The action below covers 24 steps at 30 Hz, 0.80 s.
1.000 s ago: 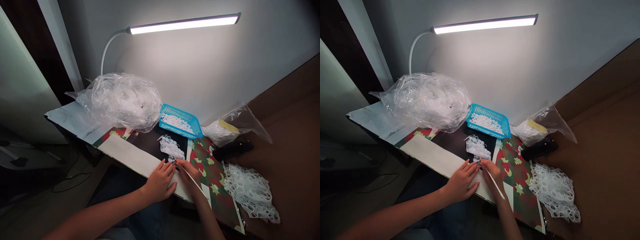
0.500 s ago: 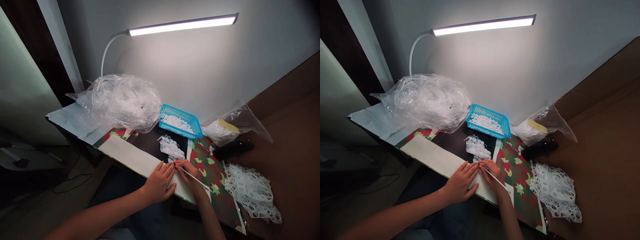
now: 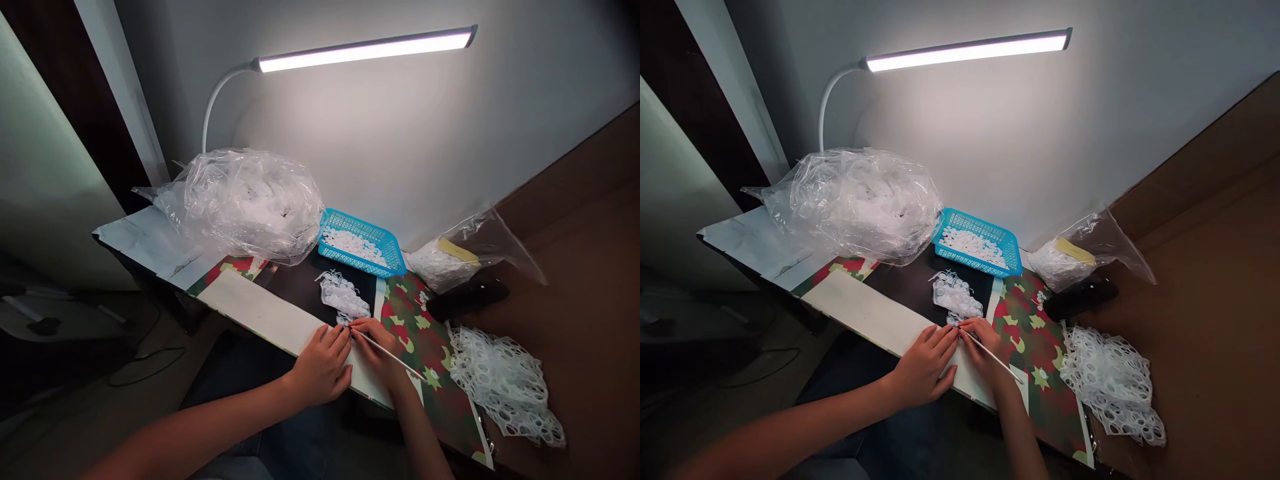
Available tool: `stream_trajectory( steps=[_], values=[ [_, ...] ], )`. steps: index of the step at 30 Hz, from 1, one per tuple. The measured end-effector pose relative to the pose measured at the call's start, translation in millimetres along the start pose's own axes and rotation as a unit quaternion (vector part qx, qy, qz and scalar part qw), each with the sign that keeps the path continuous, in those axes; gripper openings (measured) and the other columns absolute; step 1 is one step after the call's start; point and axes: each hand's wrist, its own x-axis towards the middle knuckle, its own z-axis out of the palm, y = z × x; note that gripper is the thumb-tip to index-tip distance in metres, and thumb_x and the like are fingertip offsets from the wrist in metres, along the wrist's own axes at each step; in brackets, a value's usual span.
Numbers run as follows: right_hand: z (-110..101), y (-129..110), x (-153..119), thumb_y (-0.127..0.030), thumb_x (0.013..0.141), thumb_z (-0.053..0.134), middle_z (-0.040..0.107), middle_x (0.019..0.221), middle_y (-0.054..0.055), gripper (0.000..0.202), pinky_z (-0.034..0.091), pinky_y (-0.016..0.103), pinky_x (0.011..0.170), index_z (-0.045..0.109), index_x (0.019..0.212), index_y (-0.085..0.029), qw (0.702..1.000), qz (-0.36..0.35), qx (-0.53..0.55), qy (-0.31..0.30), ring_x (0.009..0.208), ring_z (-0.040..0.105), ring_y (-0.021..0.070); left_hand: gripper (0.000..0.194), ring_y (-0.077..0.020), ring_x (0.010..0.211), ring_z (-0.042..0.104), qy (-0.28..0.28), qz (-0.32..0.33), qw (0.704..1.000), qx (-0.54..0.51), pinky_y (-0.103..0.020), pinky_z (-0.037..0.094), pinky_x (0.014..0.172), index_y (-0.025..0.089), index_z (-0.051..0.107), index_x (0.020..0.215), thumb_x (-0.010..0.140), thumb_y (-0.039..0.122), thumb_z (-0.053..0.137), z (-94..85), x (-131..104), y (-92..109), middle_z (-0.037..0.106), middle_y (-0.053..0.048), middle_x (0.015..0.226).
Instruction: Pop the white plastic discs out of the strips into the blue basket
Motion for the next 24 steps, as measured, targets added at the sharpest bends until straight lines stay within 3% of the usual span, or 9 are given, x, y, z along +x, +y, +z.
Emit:
stream_trajectory(
  steps=[17, 24],
  values=[
    [3.0, 2.6, -0.5, -0.024, 0.087, 0.044, 0.062, 0.091, 0.007, 0.015, 0.042, 0.044, 0.083, 0.059, 0.087, -0.023, 0.999, 0.007, -0.023, 0.040, 0.091, 0.054, 0.0231, 0.041, -0.0261, 0.117, 0.037, -0.011, -0.009, 1.000, -0.007, -0.043, 0.027, 0.096, 0.009, 0.048, 0.117, 0.085, 0.031, 0.035, -3.6, 4.8, 2.1, 0.048, -0.012, 0.124],
    [-1.7, 1.7, 1.4, -0.023, 0.084, 0.050, 0.062, 0.090, 0.006, 0.010, 0.047, 0.038, 0.078, 0.059, 0.082, -0.021, 0.999, 0.003, 0.020, 0.027, 0.090, 0.057, 0.0218, 0.046, -0.0256, 0.120, 0.035, -0.004, 0.001, 1.000, 0.000, -0.042, 0.025, 0.098, 0.007, 0.042, 0.124, 0.087, 0.034, 0.033, -3.7, 1.3, 0.7, 0.046, -0.014, 0.127]
  ],
)
